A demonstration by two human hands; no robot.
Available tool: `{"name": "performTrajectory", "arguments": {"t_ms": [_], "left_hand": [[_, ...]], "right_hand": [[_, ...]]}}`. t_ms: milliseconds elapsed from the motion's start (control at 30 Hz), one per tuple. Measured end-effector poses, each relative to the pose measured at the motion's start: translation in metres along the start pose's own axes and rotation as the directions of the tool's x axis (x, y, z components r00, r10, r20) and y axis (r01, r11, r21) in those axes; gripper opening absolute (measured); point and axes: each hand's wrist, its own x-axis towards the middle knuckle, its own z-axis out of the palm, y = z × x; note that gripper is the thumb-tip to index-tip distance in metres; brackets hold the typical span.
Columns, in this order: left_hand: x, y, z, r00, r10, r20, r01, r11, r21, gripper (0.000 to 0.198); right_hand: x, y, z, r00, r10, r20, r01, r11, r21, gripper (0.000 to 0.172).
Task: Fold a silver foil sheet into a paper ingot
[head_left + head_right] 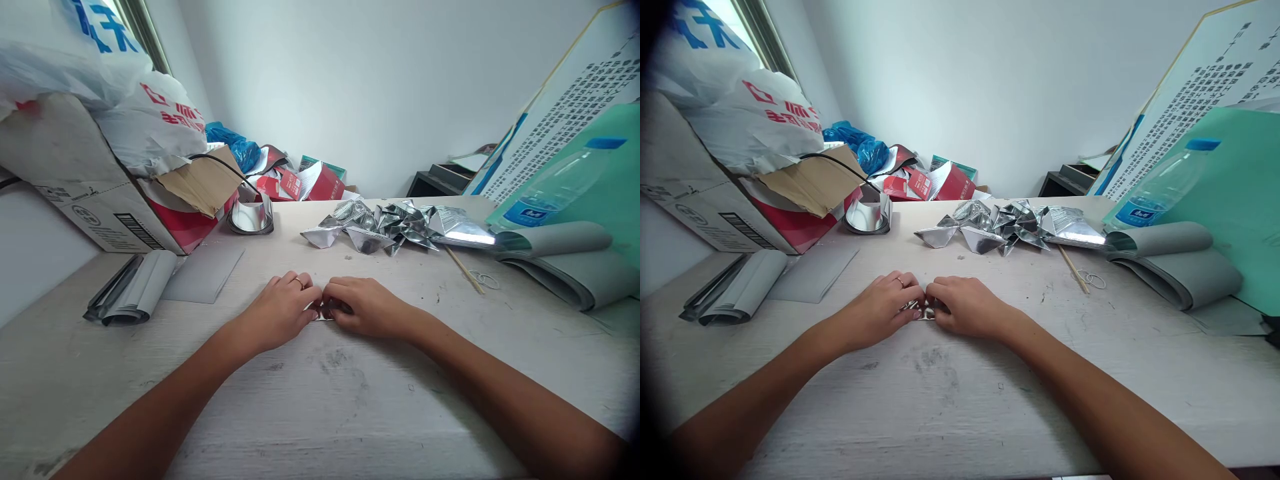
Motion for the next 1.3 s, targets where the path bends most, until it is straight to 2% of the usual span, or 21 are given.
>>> {"name": "performTrajectory", "arguments": {"t_ms": [200,400,533,667,867,1000,1300], "left_hand": [[-0.001,0.004,-0.002,0.999,-0.044,0.033,0.044,0.999,-0.016,0.037],[-0.001,0.0,0.001,1.0,-0.017,0.022,0.017,1.0,-0.011,0.042],[-0.001,-0.001,0.001,1.0,0.004,0.016,-0.004,1.0,-0.005,0.046],[-0.002,0.001,-0.001,0.999,-0.005,0.033,0.006,1.0,-0.017,0.048],[-0.002,0.002,-0.003,0.999,0.002,0.035,-0.001,1.0,-0.028,0.045],[-0.002,0.002,-0.003,0.999,-0.009,0.043,0.01,1.0,-0.022,0.043],[-0.002,0.002,-0.002,0.999,-0.008,0.039,0.008,1.0,-0.012,0.044]], "right_hand": [[0.0,0.001,-0.002,1.0,0.003,0.019,-0.004,1.0,0.009,0.011],[-0.001,0.002,-0.003,1.0,-0.02,0.011,0.019,0.999,0.036,0.009],[-0.002,0.003,-0.005,0.999,-0.033,0.027,0.031,0.998,0.06,0.015],[-0.003,0.004,-0.01,0.995,-0.085,0.054,0.081,0.994,0.074,0.014],[-0.006,0.007,-0.022,0.981,-0.095,0.167,0.076,0.99,0.117,0.038],[-0.006,0.01,-0.023,0.976,-0.102,0.193,0.076,0.987,0.14,0.047],[-0.005,0.011,-0.019,0.981,-0.081,0.175,0.055,0.987,0.15,0.042]]}}
